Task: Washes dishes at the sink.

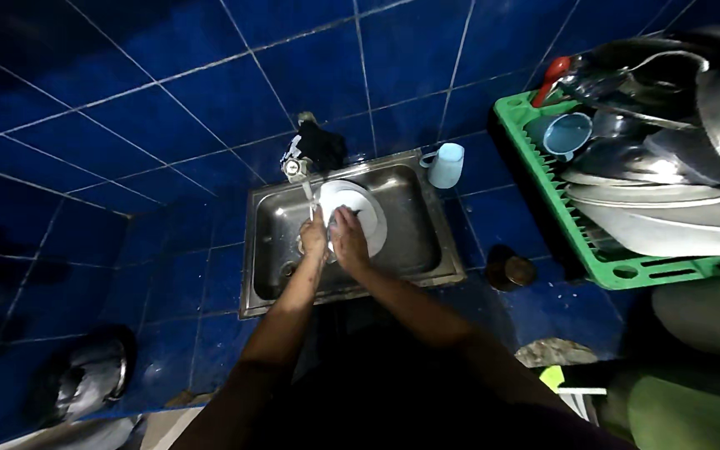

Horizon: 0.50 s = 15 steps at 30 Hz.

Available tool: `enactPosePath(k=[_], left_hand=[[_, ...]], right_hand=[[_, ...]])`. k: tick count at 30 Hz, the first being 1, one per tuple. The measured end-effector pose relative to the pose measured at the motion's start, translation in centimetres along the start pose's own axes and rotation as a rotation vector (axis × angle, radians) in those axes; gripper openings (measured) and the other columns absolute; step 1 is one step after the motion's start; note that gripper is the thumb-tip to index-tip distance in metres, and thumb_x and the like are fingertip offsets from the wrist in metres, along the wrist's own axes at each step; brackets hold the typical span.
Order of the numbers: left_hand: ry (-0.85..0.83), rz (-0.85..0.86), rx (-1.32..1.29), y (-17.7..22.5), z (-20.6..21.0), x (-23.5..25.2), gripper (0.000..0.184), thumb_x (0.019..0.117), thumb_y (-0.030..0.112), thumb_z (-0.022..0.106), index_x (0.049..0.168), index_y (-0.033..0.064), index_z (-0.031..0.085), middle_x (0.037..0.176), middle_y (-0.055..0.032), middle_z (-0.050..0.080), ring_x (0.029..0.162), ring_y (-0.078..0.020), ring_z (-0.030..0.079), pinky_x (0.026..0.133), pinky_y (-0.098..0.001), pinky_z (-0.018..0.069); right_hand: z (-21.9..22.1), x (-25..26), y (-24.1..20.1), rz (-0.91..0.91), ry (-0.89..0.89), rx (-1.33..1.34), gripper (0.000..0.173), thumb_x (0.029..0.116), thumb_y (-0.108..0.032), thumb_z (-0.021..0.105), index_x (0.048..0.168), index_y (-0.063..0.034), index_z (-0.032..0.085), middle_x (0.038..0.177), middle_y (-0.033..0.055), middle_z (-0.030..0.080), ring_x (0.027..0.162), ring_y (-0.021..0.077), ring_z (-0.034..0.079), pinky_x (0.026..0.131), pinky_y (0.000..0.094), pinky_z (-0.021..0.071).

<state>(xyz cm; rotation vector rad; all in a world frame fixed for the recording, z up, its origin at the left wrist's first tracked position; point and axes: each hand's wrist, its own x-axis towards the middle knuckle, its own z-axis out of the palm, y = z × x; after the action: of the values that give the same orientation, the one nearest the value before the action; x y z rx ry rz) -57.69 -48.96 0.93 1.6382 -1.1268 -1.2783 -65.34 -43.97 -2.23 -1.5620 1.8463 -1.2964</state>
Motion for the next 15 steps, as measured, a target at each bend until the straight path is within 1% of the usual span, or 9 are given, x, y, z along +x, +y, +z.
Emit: enactPosePath(k=[2,3,5,7,9,10,12,14,15], left_hand=[[-0.138,0.064,0.016,0.1,0.0,-0.5,0.047,0.1027,0.049,0.058,0.102,0.0037,0.071,0.082,-0.0097,0.07,0.07,-0.0172,0.066,0.069,-0.0379,0.0579],[-0.188,0.07,-0.002,0.2,-0.1,-0.7,0.044,0.102,0.047,0.06,0.102,0.0048,0.071,0.083,-0.0092,0.072,0.071,-0.0167,0.068,0.069,-0.0371,0.0592],[-0.205,0.046,-0.04,0.4,-0.6,-1.2,0.044,0.1016,0.049,0.059,0.105,0.0071,0.072,0.087,-0.0085,0.073,0.075,-0.0165,0.069,0.07,-0.0368,0.0601],[-0.169,0.037,-0.109,0.5,-1.6,-0.2,0.048,0.1034,0.049,0.055,0.113,0.0051,0.07,0.096,-0.0107,0.073,0.083,-0.0188,0.07,0.078,-0.0402,0.0603],[-0.112,0.03,-0.168,-0.6,-2.5,2.0,0.052,0.1048,0.051,0.051,0.119,0.0039,0.067,0.104,-0.0133,0.072,0.092,-0.0213,0.07,0.084,-0.0434,0.0598],[-0.062,0.013,-0.158,-1.6,-2.7,3.1,0.057,0.1043,0.055,0.05,0.121,0.0035,0.068,0.108,-0.0157,0.072,0.097,-0.0241,0.07,0.088,-0.0466,0.059],[0.031,-0.019,-0.107,-3.3,-2.2,4.3,0.065,0.103,0.062,0.045,0.123,0.004,0.067,0.115,-0.0189,0.07,0.104,-0.0283,0.068,0.092,-0.0519,0.0564],[0.006,-0.089,-0.099,-3.7,-1.0,4.2,0.074,0.1032,0.068,0.036,0.142,0.0083,0.056,0.137,-0.0203,0.061,0.124,-0.0335,0.06,0.102,-0.0582,0.0495],[-0.068,-0.124,-0.158,-3.2,-0.5,3.8,0.077,0.1027,0.071,0.029,0.15,0.0133,0.047,0.145,-0.0172,0.056,0.13,-0.0328,0.055,0.103,-0.0584,0.0481]], right_hand=[[-1.1,3.8,1.7,-0.024,0.008,-0.049,0.046,0.1077,-0.021,0.045,0.148,-0.0016,0.053,0.158,0.0208,0.045,0.149,0.0374,0.039,0.124,0.0537,0.0303],[-2.0,5.8,2.9,0.019,0.036,-0.103,0.045,0.1073,-0.022,0.044,0.147,-0.0041,0.056,0.154,0.0191,0.05,0.145,0.0361,0.045,0.121,0.0546,0.0336],[-4.4,8.1,5.6,0.28,0.009,-0.123,0.044,0.11,-0.031,0.039,0.145,-0.0121,0.059,0.147,0.0138,0.059,0.137,0.0311,0.055,0.116,0.0532,0.0424],[-6.8,8.8,7.8,0.581,-0.051,0.15,0.048,0.1104,-0.041,0.041,0.134,-0.008,0.066,0.134,0.0171,0.066,0.126,0.0329,0.062,0.107,0.0565,0.0481],[-8.6,7.4,8.8,0.748,-0.144,0.629,0.052,0.1052,-0.049,0.053,0.132,-0.0064,0.064,0.121,0.013,0.07,0.11,0.0239,0.067,0.095,0.047,0.0563],[-9.5,6.4,8.3,0.759,-0.216,0.811,0.048,0.1029,-0.044,0.059,0.135,-0.0081,0.06,0.12,0.011,0.069,0.106,0.0215,0.068,0.092,0.0444,0.0578],[-10.7,5.1,5.7,0.715,-0.268,0.898,0.043,0.0978,-0.027,0.07,0.134,-0.0075,0.058,0.113,0.0104,0.069,0.095,0.0193,0.069,0.083,0.0408,0.0598],[-11.4,4.3,2.3,0.599,-0.28,0.684,0.049,0.0925,-0.021,0.076,0.135,-0.0058,0.058,0.113,0.013,0.069,0.093,0.0202,0.067,0.082,0.0408,0.0585],[-11.5,3.9,0.7,0.523,-0.314,0.522,0.052,0.092,-0.022,0.077,0.137,-0.004,0.058,0.117,0.0179,0.068,0.097,0.0258,0.068,0.087,0.0457,0.058]])
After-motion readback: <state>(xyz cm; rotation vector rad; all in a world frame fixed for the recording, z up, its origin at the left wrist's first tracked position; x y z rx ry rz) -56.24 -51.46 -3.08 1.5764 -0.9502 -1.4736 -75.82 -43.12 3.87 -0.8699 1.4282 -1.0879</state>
